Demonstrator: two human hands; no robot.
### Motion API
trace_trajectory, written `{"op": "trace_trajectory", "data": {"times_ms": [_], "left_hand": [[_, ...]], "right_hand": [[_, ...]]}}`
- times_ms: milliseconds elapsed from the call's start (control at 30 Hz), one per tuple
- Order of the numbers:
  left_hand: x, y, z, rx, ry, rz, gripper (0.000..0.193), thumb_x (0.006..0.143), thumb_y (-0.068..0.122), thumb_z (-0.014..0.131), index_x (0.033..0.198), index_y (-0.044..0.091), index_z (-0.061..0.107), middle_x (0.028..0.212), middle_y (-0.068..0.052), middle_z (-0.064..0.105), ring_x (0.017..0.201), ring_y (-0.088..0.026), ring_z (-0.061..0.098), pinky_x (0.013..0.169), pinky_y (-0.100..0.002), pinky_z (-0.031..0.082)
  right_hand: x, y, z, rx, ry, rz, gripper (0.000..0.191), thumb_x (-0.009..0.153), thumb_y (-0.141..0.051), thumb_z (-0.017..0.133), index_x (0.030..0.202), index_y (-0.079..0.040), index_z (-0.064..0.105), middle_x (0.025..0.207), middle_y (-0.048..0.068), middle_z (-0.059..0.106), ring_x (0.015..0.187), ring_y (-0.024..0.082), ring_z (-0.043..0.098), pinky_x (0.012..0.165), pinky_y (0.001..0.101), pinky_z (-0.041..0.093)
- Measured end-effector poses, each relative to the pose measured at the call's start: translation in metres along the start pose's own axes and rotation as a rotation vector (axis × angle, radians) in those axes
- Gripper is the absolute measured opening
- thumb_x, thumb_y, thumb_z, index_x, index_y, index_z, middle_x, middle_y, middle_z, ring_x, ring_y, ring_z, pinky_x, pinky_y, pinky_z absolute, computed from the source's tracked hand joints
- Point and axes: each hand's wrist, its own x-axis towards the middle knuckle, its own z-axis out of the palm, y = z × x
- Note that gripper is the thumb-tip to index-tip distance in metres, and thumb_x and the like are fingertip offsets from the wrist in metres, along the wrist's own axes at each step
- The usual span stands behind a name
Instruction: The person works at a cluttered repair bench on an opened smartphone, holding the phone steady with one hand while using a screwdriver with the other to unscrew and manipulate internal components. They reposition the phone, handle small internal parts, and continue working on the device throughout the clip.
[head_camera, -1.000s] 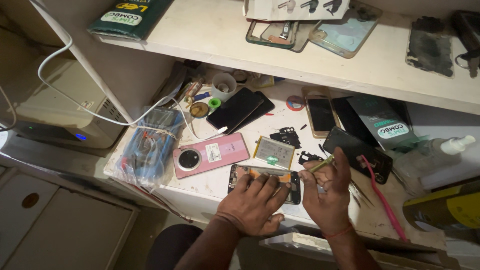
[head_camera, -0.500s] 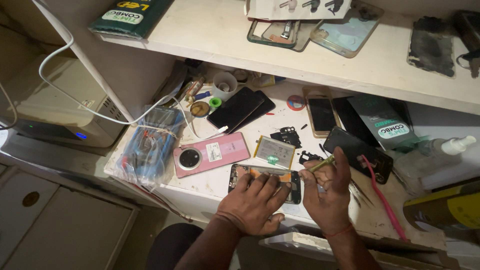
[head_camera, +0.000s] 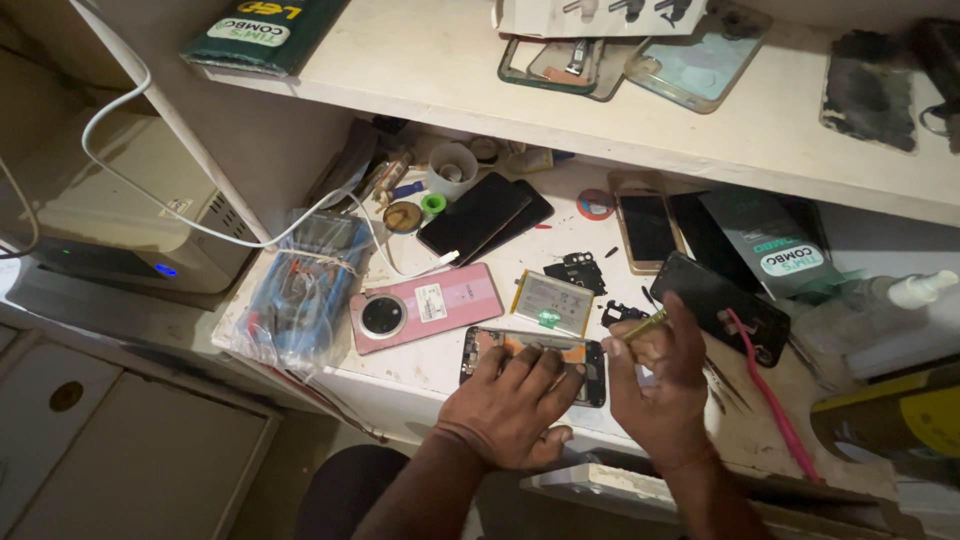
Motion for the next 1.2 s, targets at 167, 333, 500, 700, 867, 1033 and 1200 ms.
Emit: {"op": "trace_trajectory", "data": {"times_ms": [167,333,500,700,867,1033,1200], "left_hand": [[0.002,0.000,0.000,-0.004,-0.019,-0.005,0.068,0.093,0.054,0.053,0.143,0.007,0.058,0.134,-0.025,0.062,0.122,-0.038,0.060,0.099,-0.058,0.042],[0.001,0.000,-0.001,0.015,0.013,-0.002,0.067,0.093,0.053,0.054,0.143,0.008,0.058,0.134,-0.024,0.062,0.123,-0.037,0.060,0.100,-0.058,0.043],[0.000,0.001,-0.003,0.001,0.049,0.002,0.066,0.091,0.050,0.057,0.141,0.008,0.059,0.135,-0.024,0.063,0.120,-0.037,0.061,0.100,-0.057,0.044],[0.001,0.000,-0.003,0.006,0.062,0.006,0.068,0.089,0.051,0.059,0.141,0.007,0.060,0.132,-0.024,0.063,0.119,-0.037,0.062,0.097,-0.058,0.044],[0.001,0.001,-0.002,0.004,0.048,0.002,0.066,0.090,0.051,0.057,0.141,0.008,0.059,0.134,-0.024,0.062,0.121,-0.037,0.061,0.098,-0.058,0.044],[0.002,0.000,-0.003,0.009,-0.007,0.004,0.067,0.091,0.051,0.056,0.141,0.007,0.059,0.135,-0.024,0.061,0.123,-0.037,0.059,0.099,-0.057,0.043],[0.001,0.000,-0.002,0.003,0.002,-0.004,0.065,0.093,0.051,0.053,0.141,0.008,0.059,0.137,-0.024,0.061,0.124,-0.036,0.059,0.101,-0.057,0.042]], "right_hand": [[0.009,-0.003,-0.005,0.049,-0.032,0.024,0.072,0.096,0.007,0.066,0.156,-0.001,0.027,0.104,0.017,0.074,0.096,0.019,0.076,0.082,0.0289,0.062],[0.021,-0.006,-0.014,-0.101,-0.081,0.070,0.069,0.087,-0.003,0.079,0.144,-0.002,0.040,0.091,0.013,0.074,0.083,0.016,0.076,0.071,0.0270,0.059],[0.036,-0.009,-0.022,-0.147,-0.191,0.335,0.063,0.081,-0.008,0.083,0.134,-0.003,0.049,0.082,0.010,0.076,0.074,0.016,0.077,0.064,0.0292,0.059],[0.046,-0.012,-0.025,0.058,-0.271,0.220,0.051,0.090,-0.008,0.072,0.136,-0.002,0.050,0.095,0.008,0.076,0.084,0.014,0.076,0.071,0.0272,0.059],[0.047,-0.021,-0.028,-0.159,-0.268,0.262,0.050,0.084,-0.019,0.082,0.125,-0.005,0.056,0.079,0.010,0.075,0.070,0.015,0.076,0.062,0.0283,0.057],[0.052,-0.028,-0.027,-0.352,-0.327,0.511,0.056,0.079,-0.029,0.086,0.123,-0.008,0.057,0.074,0.013,0.077,0.066,0.018,0.077,0.060,0.0315,0.057],[0.049,-0.027,-0.030,-0.061,-0.276,0.353,0.043,0.085,-0.017,0.078,0.122,-0.003,0.059,0.100,0.014,0.077,0.091,0.017,0.077,0.068,0.0294,0.060]]}}
